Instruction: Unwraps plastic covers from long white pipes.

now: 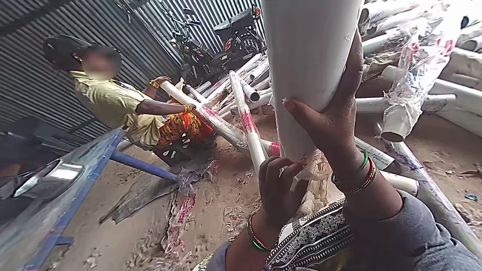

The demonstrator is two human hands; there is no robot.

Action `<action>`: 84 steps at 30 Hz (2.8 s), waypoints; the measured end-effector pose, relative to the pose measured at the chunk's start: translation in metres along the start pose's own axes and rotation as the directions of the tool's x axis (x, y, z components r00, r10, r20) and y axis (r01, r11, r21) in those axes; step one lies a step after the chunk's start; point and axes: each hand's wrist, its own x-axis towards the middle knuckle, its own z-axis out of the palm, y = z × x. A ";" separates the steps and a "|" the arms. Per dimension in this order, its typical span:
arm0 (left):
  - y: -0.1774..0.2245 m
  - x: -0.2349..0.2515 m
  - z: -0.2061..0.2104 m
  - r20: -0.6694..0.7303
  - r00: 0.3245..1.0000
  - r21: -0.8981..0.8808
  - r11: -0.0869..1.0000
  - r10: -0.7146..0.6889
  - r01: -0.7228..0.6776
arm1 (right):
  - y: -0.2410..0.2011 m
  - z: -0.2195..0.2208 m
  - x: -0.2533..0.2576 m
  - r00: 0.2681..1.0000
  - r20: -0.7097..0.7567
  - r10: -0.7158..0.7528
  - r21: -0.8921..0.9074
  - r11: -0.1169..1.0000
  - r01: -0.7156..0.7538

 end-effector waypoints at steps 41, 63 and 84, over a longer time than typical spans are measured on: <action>-0.018 0.028 -0.023 0.022 0.935 -0.453 0.830 -0.353 0.324 | 0.019 -0.012 0.002 0.998 -0.007 -0.068 0.263 0.962 0.068; 0.007 0.079 -0.030 0.093 0.894 -0.665 0.641 -0.438 0.383 | 0.019 -0.028 -0.014 0.989 0.112 -0.098 0.499 0.866 0.029; -0.005 0.023 -0.062 0.059 0.887 -0.839 0.460 -0.457 0.292 | 0.029 -0.032 -0.007 0.995 0.094 -0.044 0.537 0.844 -0.013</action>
